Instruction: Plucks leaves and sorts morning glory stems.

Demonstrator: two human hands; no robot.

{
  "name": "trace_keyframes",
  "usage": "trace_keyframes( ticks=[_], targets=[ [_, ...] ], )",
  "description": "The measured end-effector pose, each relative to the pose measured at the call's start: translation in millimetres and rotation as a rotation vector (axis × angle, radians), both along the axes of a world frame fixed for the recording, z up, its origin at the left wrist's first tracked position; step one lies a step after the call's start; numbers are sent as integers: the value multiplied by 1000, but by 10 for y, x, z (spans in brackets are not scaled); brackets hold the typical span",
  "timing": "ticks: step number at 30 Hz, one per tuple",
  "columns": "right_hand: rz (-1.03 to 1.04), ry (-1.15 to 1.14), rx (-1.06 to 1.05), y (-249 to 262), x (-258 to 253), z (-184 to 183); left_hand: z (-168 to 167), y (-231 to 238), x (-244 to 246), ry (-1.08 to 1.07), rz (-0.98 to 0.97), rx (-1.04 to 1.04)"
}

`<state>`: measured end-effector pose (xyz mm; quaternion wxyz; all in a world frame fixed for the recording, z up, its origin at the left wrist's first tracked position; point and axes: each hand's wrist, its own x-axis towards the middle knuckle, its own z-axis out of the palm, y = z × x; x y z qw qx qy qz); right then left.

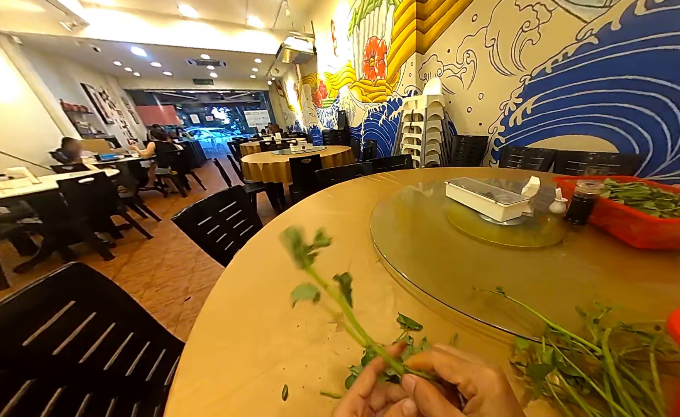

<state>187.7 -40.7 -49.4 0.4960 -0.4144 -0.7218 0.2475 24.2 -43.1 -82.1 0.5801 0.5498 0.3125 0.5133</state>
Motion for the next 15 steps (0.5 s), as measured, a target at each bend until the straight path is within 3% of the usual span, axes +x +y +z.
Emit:
trace_keyframes(
  ticks=[3,9,12,15],
  targets=[
    [18,-89,40,-7,-13,3,-9,43,-26,-61,-14,56],
    [97,11,-112,-63,-30,25,11,60,-111,-269,-89,58],
    [82,-77,-67,-93,-61,17,41,7,-70,-264,60,24],
    [-21,-245,139,-130,-143,-30,52,-55,14,-176,203,32]
  ],
)
